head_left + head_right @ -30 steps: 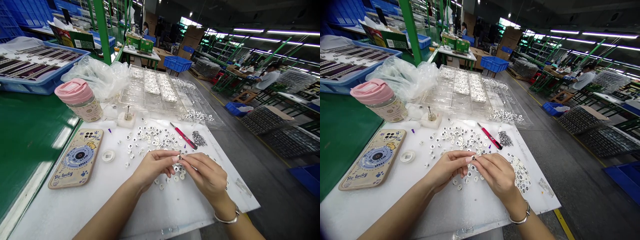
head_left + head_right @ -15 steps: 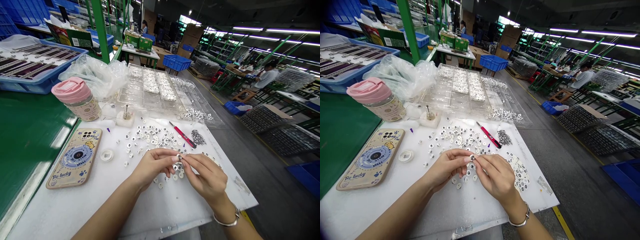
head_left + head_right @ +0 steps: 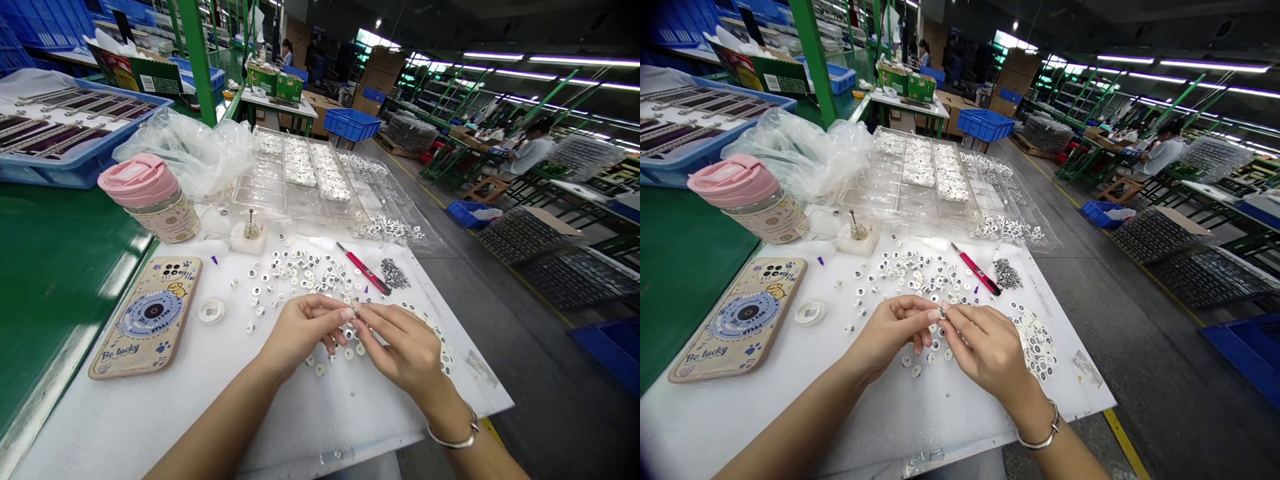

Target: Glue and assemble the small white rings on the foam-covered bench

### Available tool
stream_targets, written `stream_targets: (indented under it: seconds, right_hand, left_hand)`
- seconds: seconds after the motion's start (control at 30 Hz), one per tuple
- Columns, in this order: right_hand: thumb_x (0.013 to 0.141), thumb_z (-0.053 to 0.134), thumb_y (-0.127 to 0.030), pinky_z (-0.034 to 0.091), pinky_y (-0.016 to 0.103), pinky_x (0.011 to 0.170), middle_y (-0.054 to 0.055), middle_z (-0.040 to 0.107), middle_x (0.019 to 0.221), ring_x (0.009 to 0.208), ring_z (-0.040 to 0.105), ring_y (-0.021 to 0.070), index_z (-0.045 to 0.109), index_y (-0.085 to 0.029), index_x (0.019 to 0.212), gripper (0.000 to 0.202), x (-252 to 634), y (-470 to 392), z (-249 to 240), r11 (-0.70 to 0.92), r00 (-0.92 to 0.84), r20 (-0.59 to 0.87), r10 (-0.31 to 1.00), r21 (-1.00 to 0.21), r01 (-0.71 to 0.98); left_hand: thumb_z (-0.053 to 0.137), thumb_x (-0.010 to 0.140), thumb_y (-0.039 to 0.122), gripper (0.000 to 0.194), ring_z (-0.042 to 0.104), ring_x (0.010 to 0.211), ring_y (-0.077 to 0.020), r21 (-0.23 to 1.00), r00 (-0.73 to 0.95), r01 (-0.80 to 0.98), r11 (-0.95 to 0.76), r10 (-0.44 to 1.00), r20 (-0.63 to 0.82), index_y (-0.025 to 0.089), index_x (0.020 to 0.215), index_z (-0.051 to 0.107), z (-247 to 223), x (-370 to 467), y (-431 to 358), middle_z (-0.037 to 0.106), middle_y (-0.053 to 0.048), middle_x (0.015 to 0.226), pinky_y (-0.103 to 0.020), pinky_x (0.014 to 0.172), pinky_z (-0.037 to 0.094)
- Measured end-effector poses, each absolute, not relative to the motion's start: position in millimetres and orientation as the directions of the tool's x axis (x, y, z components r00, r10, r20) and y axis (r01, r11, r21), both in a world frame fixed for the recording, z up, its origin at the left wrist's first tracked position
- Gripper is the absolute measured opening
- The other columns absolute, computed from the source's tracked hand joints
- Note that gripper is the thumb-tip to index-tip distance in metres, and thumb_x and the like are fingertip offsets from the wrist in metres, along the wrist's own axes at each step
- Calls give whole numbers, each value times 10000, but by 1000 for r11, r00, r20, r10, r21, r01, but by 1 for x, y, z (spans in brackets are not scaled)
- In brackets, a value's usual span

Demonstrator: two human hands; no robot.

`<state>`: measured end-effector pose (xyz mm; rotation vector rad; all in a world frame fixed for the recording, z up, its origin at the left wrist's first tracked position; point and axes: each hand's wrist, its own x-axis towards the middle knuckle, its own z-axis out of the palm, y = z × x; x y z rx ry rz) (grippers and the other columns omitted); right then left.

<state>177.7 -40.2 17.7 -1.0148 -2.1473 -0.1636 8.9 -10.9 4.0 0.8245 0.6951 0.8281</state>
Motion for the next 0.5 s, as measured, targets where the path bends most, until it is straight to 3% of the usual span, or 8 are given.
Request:
stream_targets:
  seconds: [0.17, 0.27, 0.37, 0.5]
  right_hand:
    - [774, 598, -88, 545, 273, 689, 34, 705, 891, 799, 658, 158, 685, -231, 990, 273, 172, -41, 23, 534, -182, 556, 811, -576, 619]
    - [804, 579, -151, 545, 276, 656, 33, 712, 862, 786, 662, 168, 709, -242, 925, 200, 169, -41, 25, 441, -126, 453, 882, -706, 554]
    - [820, 559, -178, 542, 293, 662, 46, 713, 848, 783, 661, 181, 719, -226, 880, 177, 167, -40, 24, 416, -100, 436, 894, -729, 544]
    - [820, 543, -155, 531, 311, 689, 51, 704, 849, 791, 648, 181, 711, -219, 883, 191, 164, -39, 20, 455, -126, 495, 860, -632, 627]
  left_hand:
    - [672, 750, 328, 221, 549, 451, -86, 896, 444, -317, 311, 883, -149, 114, 805, 675, 7, 9, -14, 644, -25, 597, -165, 415, 455]
    - [680, 738, 340, 219, 527, 433, -78, 929, 377, -288, 233, 919, -114, 125, 775, 664, 7, 11, -16, 650, -18, 624, -168, 411, 443]
    - [661, 752, 361, 228, 526, 449, -83, 953, 358, -228, 200, 927, -109, 136, 788, 675, 7, 12, -17, 622, -2, 579, -171, 439, 446]
    - [587, 807, 384, 276, 543, 466, -104, 961, 419, -178, 213, 900, -121, 137, 852, 701, 5, 13, -17, 590, 0, 521, -194, 482, 471]
